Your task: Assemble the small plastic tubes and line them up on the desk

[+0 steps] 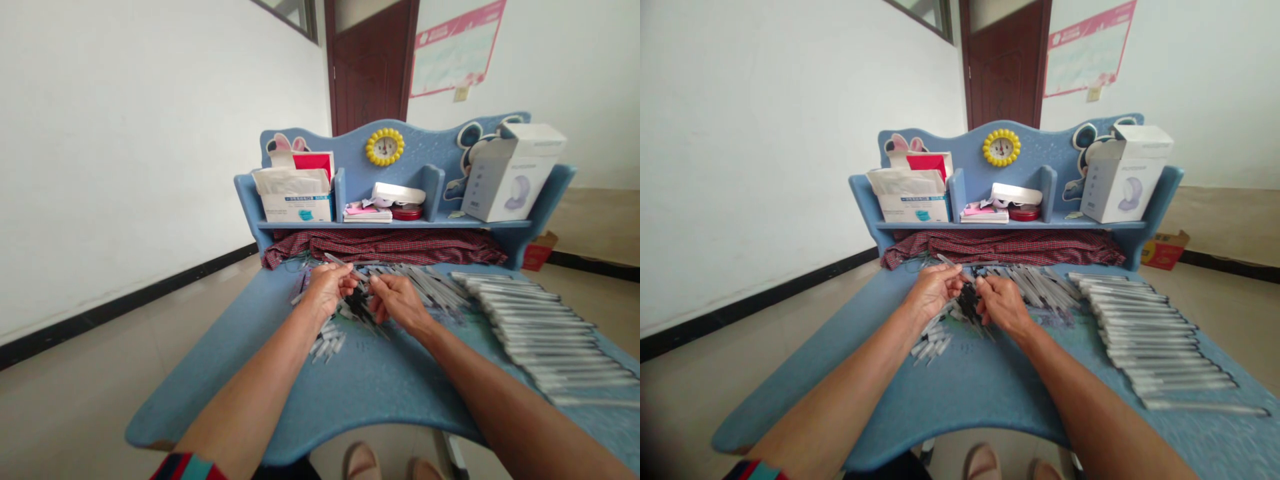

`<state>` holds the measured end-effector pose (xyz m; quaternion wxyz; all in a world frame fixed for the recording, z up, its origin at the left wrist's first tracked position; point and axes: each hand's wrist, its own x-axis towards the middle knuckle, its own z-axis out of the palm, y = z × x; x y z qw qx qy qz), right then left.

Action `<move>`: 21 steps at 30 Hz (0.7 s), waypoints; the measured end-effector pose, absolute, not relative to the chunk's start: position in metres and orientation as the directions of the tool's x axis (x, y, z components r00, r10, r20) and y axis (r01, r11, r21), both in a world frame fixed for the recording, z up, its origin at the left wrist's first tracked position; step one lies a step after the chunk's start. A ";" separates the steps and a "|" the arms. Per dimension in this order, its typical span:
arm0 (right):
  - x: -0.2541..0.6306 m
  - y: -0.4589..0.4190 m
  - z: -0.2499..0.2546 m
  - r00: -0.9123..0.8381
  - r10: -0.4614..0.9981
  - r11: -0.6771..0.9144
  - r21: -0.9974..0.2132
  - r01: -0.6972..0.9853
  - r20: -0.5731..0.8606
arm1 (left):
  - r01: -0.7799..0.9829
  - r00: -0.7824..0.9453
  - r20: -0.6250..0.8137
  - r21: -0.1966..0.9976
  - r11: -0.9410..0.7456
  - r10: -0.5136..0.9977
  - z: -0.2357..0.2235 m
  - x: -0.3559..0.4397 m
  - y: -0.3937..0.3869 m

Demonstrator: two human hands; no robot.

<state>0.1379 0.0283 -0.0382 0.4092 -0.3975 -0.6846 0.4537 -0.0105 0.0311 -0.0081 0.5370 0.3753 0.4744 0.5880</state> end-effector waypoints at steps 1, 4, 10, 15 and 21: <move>0.138 0.028 -0.038 -0.359 0.917 0.244 -0.957 0.156 0.175 | -0.275 -0.142 -0.065 0.961 0.024 0.988 -0.008 -0.011 0.031; 0.138 0.029 -0.037 -0.333 0.918 0.262 -0.959 0.104 0.215 | -0.268 -0.146 -0.060 0.963 0.019 0.987 -0.009 -0.012 0.032; 0.138 0.030 -0.038 -0.329 0.918 0.286 -0.944 0.164 0.221 | -0.268 -0.145 -0.058 0.963 0.017 0.988 -0.012 -0.012 0.033; 0.138 0.029 -0.036 -0.346 0.916 0.277 -0.945 0.177 0.204 | -0.254 -0.141 -0.050 0.967 0.013 0.989 -0.013 -0.012 0.034; 0.138 0.028 -0.036 -0.377 0.920 0.169 -0.977 0.134 0.107 | -0.245 -0.146 -0.040 0.969 0.003 0.988 -0.013 -0.011 0.033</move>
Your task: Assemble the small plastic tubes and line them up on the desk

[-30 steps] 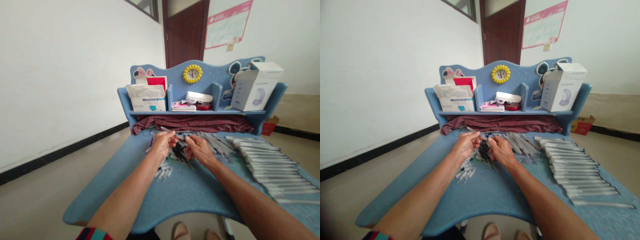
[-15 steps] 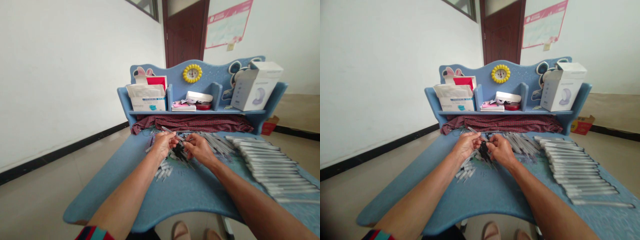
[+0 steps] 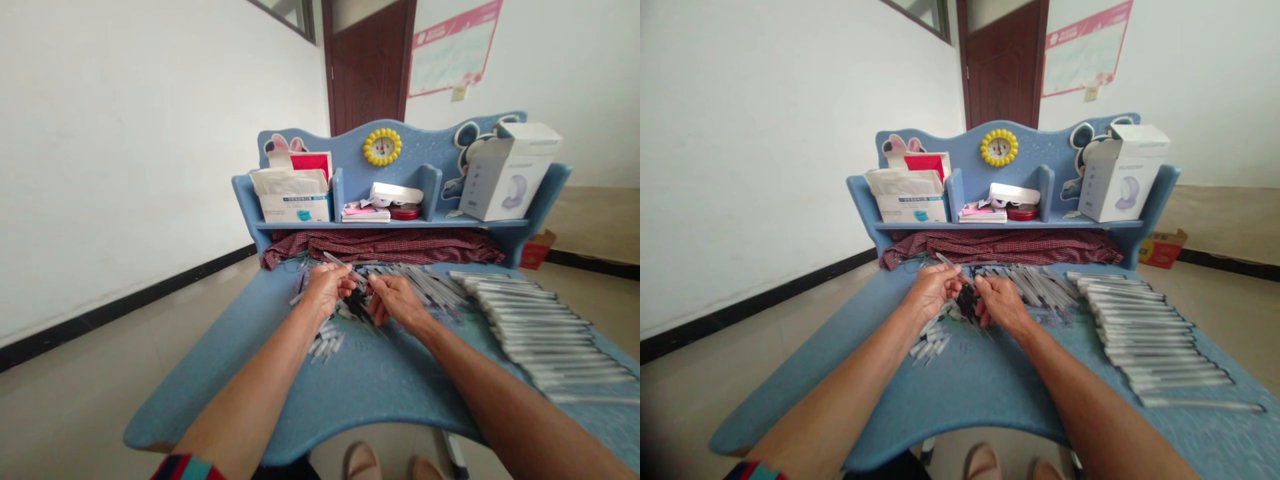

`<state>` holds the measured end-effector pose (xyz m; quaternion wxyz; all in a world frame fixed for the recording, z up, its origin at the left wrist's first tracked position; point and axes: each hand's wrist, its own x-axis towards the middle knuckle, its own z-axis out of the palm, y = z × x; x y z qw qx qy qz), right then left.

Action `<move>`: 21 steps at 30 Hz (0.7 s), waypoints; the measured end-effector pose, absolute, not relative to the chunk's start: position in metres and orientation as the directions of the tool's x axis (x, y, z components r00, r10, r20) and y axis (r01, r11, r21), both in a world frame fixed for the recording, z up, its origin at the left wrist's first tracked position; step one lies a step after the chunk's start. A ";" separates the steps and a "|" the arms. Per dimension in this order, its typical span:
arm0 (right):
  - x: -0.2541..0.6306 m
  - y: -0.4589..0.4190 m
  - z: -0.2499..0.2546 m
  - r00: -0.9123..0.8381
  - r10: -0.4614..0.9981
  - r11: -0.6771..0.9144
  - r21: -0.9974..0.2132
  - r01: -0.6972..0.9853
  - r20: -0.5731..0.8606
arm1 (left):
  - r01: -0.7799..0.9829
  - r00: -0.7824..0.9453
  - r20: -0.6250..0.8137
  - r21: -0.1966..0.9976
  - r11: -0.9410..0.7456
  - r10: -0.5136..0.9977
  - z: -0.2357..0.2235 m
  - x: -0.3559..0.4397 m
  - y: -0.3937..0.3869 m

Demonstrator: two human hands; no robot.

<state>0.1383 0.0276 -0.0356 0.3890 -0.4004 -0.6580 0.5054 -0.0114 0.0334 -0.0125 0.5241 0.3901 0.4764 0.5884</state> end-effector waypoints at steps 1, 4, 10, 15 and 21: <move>0.138 0.028 -0.036 -0.368 0.923 0.173 -0.977 0.125 0.117 | -0.244 -0.148 -0.041 0.970 0.004 0.988 -0.012 -0.011 0.033; 0.138 0.028 -0.035 -0.342 0.926 0.207 -0.973 0.102 0.161 | -0.240 -0.146 -0.043 0.971 0.006 0.988 -0.012 -0.011 0.033; 0.139 0.029 -0.035 -0.347 0.934 0.121 -0.988 0.091 0.083 | -0.231 -0.146 -0.035 0.973 0.000 0.989 -0.012 -0.011 0.032; 0.139 0.029 -0.035 -0.359 0.928 0.134 -0.989 0.064 0.103 | -0.233 -0.151 -0.035 0.973 -0.001 0.988 -0.012 -0.011 0.033; 0.138 0.028 -0.033 -0.378 0.926 0.042 -0.998 0.047 0.021 | -0.232 -0.148 -0.024 0.973 -0.011 0.989 -0.011 -0.010 0.031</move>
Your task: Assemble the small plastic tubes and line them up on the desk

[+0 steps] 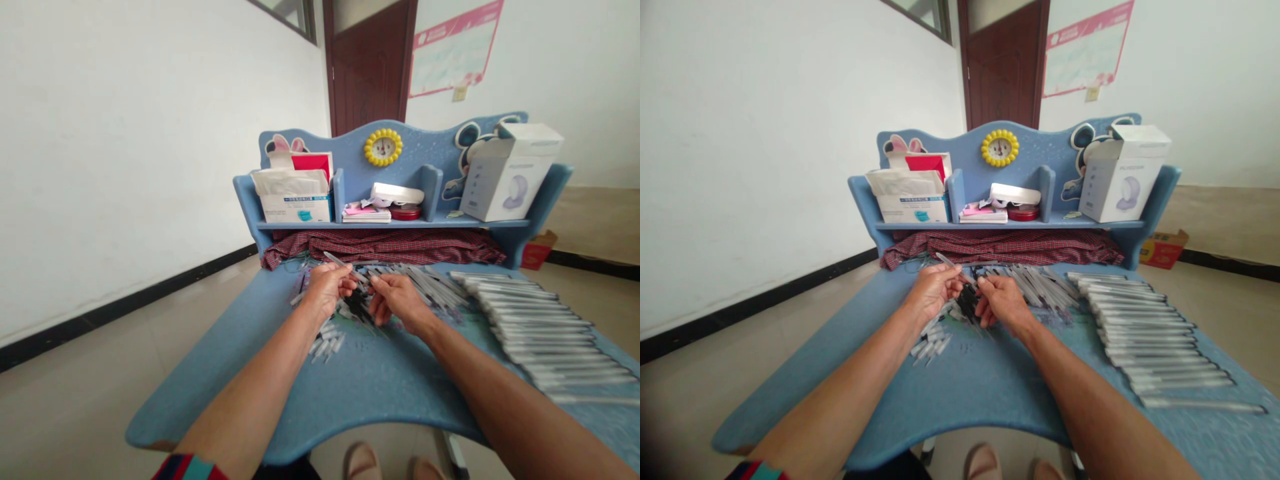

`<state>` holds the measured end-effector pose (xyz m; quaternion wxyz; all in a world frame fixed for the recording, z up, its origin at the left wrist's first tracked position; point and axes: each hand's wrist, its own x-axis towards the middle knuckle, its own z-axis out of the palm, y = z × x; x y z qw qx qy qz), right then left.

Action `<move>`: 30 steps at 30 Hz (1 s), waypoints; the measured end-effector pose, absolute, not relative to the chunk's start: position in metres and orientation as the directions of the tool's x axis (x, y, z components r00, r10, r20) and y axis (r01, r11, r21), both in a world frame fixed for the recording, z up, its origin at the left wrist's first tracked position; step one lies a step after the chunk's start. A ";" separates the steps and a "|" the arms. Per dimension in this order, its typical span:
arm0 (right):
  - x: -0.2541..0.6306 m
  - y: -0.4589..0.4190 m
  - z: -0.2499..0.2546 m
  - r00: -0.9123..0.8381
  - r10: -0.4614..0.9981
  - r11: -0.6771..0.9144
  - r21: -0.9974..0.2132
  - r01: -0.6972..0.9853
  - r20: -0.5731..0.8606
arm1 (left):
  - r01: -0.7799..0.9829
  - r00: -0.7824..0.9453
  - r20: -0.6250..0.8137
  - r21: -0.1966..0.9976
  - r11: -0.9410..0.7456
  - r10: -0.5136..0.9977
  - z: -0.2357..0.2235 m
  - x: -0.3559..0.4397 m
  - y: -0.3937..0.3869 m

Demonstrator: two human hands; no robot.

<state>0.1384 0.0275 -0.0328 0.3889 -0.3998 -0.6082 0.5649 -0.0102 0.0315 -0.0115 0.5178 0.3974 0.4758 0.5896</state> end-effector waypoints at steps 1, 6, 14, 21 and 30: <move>0.139 0.028 -0.033 -0.376 0.926 0.040 -0.998 0.049 0.019 | -0.231 -0.150 -0.023 0.973 -0.013 0.988 -0.011 -0.010 0.031; 0.139 0.028 -0.033 -0.376 0.925 0.080 -0.996 0.047 0.057 | -0.219 -0.145 -0.023 0.976 -0.010 0.989 -0.012 -0.010 0.032; 0.140 0.031 -0.035 -0.397 0.918 0.041 -0.998 0.045 0.020 | -0.195 -0.145 -0.016 0.981 -0.013 0.989 -0.011 -0.009 0.031; 0.141 0.028 -0.029 -0.480 0.875 -0.108 -0.991 -0.073 -0.060 | -0.199 -0.099 0.022 0.979 -0.041 0.995 -0.012 -0.010 0.031; 0.149 0.033 -0.029 -0.622 0.782 -0.262 -0.930 -0.258 -0.048 | -0.251 0.017 0.109 0.963 -0.101 0.994 -0.011 -0.013 0.031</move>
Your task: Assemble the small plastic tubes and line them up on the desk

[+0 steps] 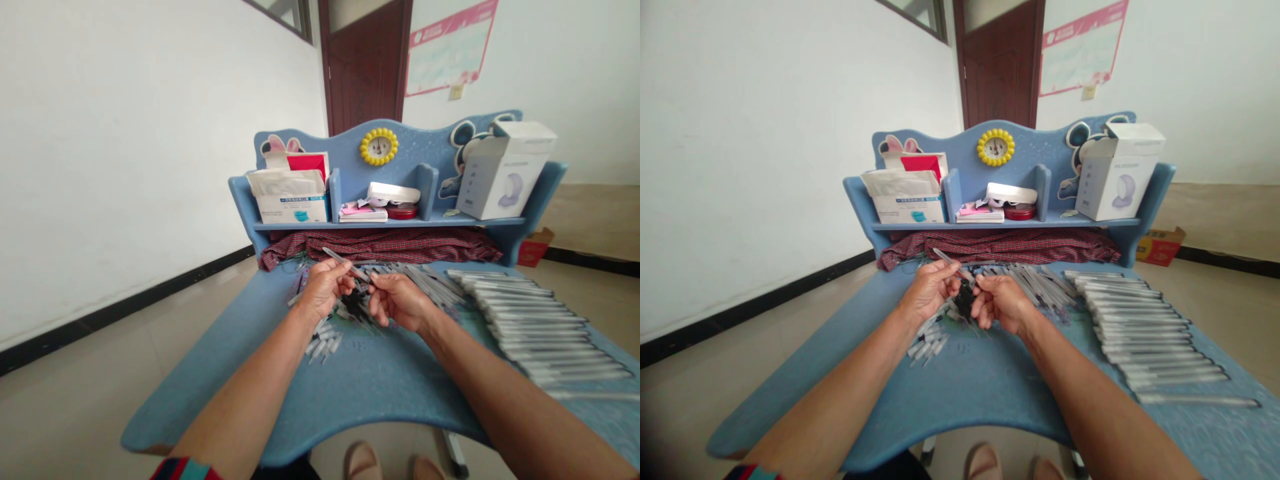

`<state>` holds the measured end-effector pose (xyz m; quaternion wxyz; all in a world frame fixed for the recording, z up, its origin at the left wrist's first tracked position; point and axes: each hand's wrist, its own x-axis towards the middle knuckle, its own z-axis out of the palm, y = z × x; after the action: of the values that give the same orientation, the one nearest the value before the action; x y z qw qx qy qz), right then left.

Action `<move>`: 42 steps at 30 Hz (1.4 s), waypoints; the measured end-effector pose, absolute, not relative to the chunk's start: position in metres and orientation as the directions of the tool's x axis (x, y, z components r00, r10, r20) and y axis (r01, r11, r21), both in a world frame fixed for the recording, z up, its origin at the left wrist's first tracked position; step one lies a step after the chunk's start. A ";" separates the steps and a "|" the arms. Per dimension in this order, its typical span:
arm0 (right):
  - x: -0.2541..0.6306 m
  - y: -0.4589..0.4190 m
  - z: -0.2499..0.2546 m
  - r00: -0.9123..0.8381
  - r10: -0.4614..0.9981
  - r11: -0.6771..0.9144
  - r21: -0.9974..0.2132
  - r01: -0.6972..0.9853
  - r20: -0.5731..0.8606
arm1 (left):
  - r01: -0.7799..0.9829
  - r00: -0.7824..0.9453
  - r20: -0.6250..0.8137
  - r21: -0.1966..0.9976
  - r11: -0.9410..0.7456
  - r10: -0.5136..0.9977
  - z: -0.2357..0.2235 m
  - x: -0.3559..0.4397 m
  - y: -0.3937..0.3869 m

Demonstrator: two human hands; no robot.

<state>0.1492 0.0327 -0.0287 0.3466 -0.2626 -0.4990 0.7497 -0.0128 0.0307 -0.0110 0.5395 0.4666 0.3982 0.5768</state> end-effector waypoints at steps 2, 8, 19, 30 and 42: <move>0.151 0.034 -0.028 -0.637 0.770 -0.270 -0.928 -0.257 -0.048 | -0.261 0.033 0.120 0.959 -0.108 0.992 -0.011 -0.013 0.031; 0.152 0.033 -0.021 -0.481 0.876 0.002 -0.998 -0.062 0.032 | -0.234 0.054 0.128 0.966 -0.112 0.990 -0.011 -0.011 0.030; 0.167 0.049 -0.018 -0.212 0.954 0.213 -0.977 -0.020 0.212 | 0.284 0.043 0.183 0.940 -0.188 0.982 -0.018 0.008 0.026; 0.170 0.058 -0.024 -0.084 0.979 0.184 -0.982 -0.050 0.188 | 0.900 0.243 0.343 0.268 -0.343 0.907 -0.037 0.037 0.024; 0.171 0.056 -0.025 -0.186 0.962 0.202 -0.979 -0.005 0.200 | 0.577 0.099 0.214 0.783 -0.231 0.972 -0.015 0.000 0.034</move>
<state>0.1713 0.0560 -0.0247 0.4961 -0.4014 -0.5959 0.4876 -0.0004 0.0344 -0.0150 0.2665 0.6917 0.5598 0.3704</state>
